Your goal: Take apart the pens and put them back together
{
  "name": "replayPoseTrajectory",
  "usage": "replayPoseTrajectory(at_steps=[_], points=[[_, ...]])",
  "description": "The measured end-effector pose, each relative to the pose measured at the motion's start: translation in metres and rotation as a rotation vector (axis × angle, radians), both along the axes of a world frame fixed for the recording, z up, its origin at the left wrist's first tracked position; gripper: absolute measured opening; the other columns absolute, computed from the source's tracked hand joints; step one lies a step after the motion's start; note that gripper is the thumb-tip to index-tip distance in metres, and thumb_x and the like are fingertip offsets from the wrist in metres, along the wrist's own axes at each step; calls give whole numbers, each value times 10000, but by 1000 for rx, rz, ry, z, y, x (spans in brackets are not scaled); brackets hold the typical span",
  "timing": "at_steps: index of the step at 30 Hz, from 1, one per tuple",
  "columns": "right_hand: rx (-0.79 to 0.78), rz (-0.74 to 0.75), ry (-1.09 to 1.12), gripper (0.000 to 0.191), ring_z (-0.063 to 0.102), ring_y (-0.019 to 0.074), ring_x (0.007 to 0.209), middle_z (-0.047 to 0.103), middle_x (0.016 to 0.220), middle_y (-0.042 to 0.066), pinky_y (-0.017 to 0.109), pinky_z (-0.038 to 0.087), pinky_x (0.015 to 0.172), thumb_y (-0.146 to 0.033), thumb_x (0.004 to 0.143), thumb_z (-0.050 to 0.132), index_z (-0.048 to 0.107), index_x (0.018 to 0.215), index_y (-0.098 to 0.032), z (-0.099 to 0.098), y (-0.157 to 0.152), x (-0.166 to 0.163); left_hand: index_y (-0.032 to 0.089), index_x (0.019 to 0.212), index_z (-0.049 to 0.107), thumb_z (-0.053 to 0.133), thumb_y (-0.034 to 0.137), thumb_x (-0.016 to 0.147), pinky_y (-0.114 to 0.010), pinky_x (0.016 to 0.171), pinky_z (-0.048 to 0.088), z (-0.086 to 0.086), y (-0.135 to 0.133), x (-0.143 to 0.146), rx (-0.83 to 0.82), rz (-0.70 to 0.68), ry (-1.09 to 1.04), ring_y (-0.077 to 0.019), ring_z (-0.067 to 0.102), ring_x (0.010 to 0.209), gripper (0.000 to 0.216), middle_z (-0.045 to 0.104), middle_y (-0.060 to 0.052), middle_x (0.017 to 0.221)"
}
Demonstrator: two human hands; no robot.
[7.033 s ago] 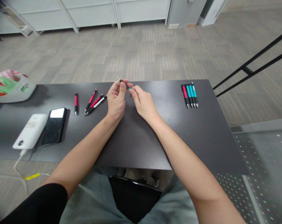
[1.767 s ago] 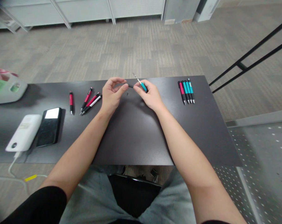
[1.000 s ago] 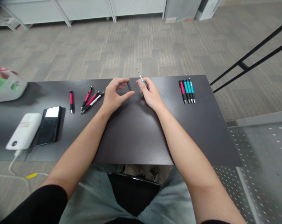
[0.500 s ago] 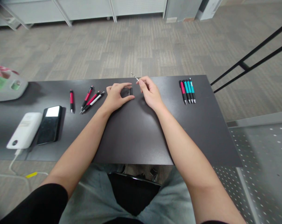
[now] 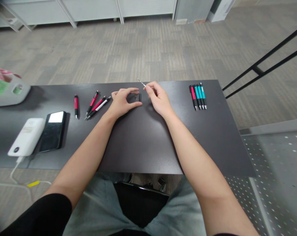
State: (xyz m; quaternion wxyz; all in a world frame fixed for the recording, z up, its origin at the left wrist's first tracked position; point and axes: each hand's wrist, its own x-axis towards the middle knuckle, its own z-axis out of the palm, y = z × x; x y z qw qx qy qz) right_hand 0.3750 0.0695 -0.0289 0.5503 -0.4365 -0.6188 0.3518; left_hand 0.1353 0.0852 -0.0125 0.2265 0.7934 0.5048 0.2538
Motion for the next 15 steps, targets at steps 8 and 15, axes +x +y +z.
replayPoseTrajectory(at_steps=[8,15], points=[[-13,-16,-56,783,548,224,815,555,806,-18,395,498,822,-1081,1042,716,766,1012,-299,2,-4,-3,330,1516,860,983,582,1085,-540,1275,554,-12,10,2,145,-52,-417,-356,854,1363,514,933,-100,1453],[-40,63,-139,705,609,235,874,679,902,13,392,542,868,-992,1054,796,752,997,-291,11,-12,-3,304,1157,908,887,882,1087,-449,1062,695,-15,16,15,162,-107,-728,-278,883,1082,583,930,-76,1118]])
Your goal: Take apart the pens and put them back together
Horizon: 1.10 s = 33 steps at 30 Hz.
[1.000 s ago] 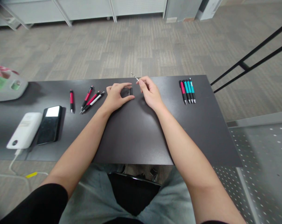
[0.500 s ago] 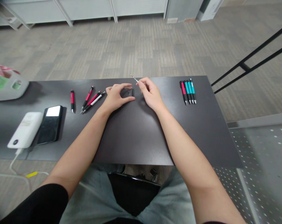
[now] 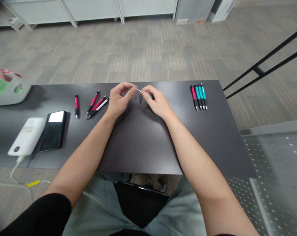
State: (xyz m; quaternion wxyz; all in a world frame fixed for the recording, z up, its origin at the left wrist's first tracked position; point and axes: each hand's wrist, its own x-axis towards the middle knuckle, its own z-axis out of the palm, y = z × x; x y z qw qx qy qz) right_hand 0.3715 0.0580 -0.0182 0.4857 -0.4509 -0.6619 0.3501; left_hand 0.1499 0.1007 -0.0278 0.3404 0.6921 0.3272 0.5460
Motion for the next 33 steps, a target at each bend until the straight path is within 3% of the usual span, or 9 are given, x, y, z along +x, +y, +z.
replayPoseTrajectory(at_steps=[4,7,13,17,21,29,33], points=[[23,-18,-21,692,594,235,858,672,883,11,406,542,894,-972,1076,765,760,997,-285,-2,2,2,307,1134,814,857,932,1081,-431,1052,727,-2,6,1,-62,57,-106,-252,890,1068,629,916,-68,1134],[50,-87,-13,662,587,234,864,677,894,10,410,538,905,-940,1095,755,768,1007,-284,-6,6,4,303,1150,766,861,849,1129,-431,1058,740,0,6,1,-90,123,-122,-244,901,1063,555,926,-79,1188],[47,-195,78,636,571,241,852,572,835,-5,406,513,868,-933,1103,768,757,1001,-305,-8,11,9,295,1239,762,848,507,1202,-428,1115,729,13,-17,5,-132,142,132,-251,920,1136,232,943,-75,1191],[19,-209,95,641,545,241,841,540,820,-8,397,505,837,-942,1088,788,729,987,-312,-4,10,9,330,1401,810,827,347,1174,-427,1143,705,20,-27,6,-69,121,292,-252,913,1127,228,935,-27,1140],[12,-221,95,663,523,235,815,546,815,-7,398,485,809,-966,1076,782,725,983,-313,-3,10,8,320,1250,878,794,220,1122,-437,1149,684,22,-27,8,-18,74,432,-256,901,1065,183,945,-22,1157],[27,-211,106,663,528,229,801,554,814,-5,397,486,794,-963,1072,795,758,995,-306,-8,13,10,263,1355,882,777,163,1078,-432,1120,654,19,-28,12,13,55,461,-239,883,1001,313,942,-43,1159],[5,-210,99,651,536,234,807,547,817,-2,395,490,786,-954,1085,789,751,993,-310,-7,13,10,307,1383,899,778,212,1115,-470,1189,618,24,-32,12,7,81,572,-256,866,1088,309,912,-57,1308]])
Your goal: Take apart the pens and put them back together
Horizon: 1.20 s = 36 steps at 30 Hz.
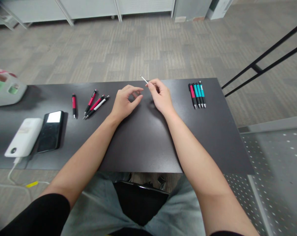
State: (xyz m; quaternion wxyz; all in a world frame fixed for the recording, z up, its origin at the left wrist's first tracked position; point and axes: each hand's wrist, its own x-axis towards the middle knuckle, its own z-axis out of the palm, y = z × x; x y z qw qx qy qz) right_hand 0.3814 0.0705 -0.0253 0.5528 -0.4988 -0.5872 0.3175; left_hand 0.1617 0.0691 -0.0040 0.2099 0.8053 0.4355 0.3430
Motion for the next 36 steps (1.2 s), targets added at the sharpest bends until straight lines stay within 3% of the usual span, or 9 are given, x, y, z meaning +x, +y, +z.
replayPoseTrajectory(at_steps=[8,20,30,36], points=[[41,9,0,764,550,229,786,584,829,4,409,489,767,-1073,1043,718,780,1000,-313,-4,1,-1,382,1364,955,876,275,1093,-648,1333,411,-2,-3,3,27,75,154,-402,678,1550,302,802,-104,1566],[46,29,-1,690,517,223,771,540,795,-12,389,446,747,-992,1081,748,802,1025,-307,-5,2,-1,424,1330,983,894,317,1077,-674,1312,416,-12,7,5,-69,69,186,-422,629,1533,289,791,-83,1614],[30,9,-10,740,521,229,778,543,782,-11,401,470,774,-1047,1033,752,786,970,-311,-2,0,-3,437,1391,973,943,357,1066,-661,1311,423,-14,10,6,-103,93,176,-432,625,1551,336,794,-86,1583],[31,17,-8,704,547,225,799,581,798,-12,397,499,812,-1003,1052,783,805,975,-303,-1,-1,-2,386,1563,856,891,484,1145,-606,1324,502,-11,11,-2,-64,140,-48,-393,714,1504,430,845,-94,1598]])
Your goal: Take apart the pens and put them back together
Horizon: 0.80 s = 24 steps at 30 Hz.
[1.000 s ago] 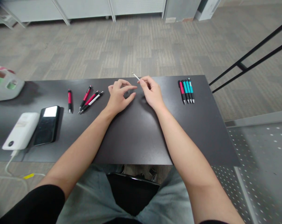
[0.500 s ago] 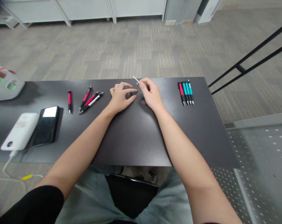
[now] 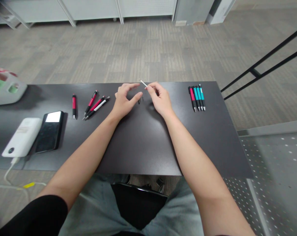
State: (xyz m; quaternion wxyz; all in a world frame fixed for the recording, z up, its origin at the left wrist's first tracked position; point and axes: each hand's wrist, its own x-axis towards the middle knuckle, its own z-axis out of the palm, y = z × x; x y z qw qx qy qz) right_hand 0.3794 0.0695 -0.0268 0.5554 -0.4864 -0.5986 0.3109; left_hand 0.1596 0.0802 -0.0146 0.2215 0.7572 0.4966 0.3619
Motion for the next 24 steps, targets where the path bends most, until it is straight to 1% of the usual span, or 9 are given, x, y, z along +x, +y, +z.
replayPoseTrajectory(at_steps=[4,9,12,14,16,18,20,22,24], points=[[-16,59,-58,673,571,235,827,646,822,-3,406,523,864,-969,1065,798,818,986,-301,3,-5,-2,365,1495,850,802,604,1219,-563,1325,565,-2,7,-6,57,2,-165,-344,805,1359,368,915,-91,1408],[-14,137,-101,683,624,254,887,759,926,30,419,553,911,-973,1076,783,815,994,-296,7,-10,-4,320,1216,889,769,763,1214,-510,1174,671,-9,11,-2,118,-93,-352,-307,858,1176,459,920,-87,1179],[-5,108,-129,710,629,257,891,733,916,26,424,550,908,-1002,1075,748,823,1038,-297,6,-9,-2,308,1161,884,801,853,1164,-484,1089,702,-12,14,2,150,-103,-477,-286,872,1075,552,915,-77,1103],[-3,52,-143,733,640,260,905,709,912,23,432,561,925,-1023,1071,726,820,1067,-296,3,-6,0,303,1158,874,796,897,1146,-461,1034,706,-13,16,3,181,-53,-549,-271,869,1020,599,904,-71,1068],[3,-14,-137,760,668,272,941,711,936,30,451,579,956,-1046,1075,688,809,1094,-295,-2,-2,3,303,1167,863,781,884,1163,-444,1007,694,-11,16,1,223,14,-581,-260,861,1001,587,893,-66,1065],[14,-77,-122,784,703,293,999,736,991,49,477,601,990,-1061,1093,635,804,1147,-297,-6,2,7,309,1170,862,776,820,1199,-449,1033,670,-7,13,-1,280,62,-538,-258,854,1021,520,890,-57,1089],[23,-138,-119,802,731,312,1070,768,1070,74,503,622,1036,-1065,1114,587,804,1220,-300,-9,5,10,316,1161,873,786,727,1228,-479,1104,632,-3,7,-3,348,69,-413,-260,844,1037,426,892,-43,1095],[26,-189,-121,807,747,323,1147,792,1144,94,519,636,1098,-1061,1131,566,802,1274,-303,-11,8,14,325,1142,889,809,605,1240,-518,1167,581,0,-1,-3,401,27,-231,-259,827,1022,307,896,-26,1072],[27,-230,-113,803,762,330,1201,801,1177,101,533,645,1153,-1052,1144,555,800,1286,-300,-12,10,16,342,1127,908,832,487,1232,-546,1194,538,2,-8,-1,426,-54,-51,-258,815,1011,195,908,-17,1069]])
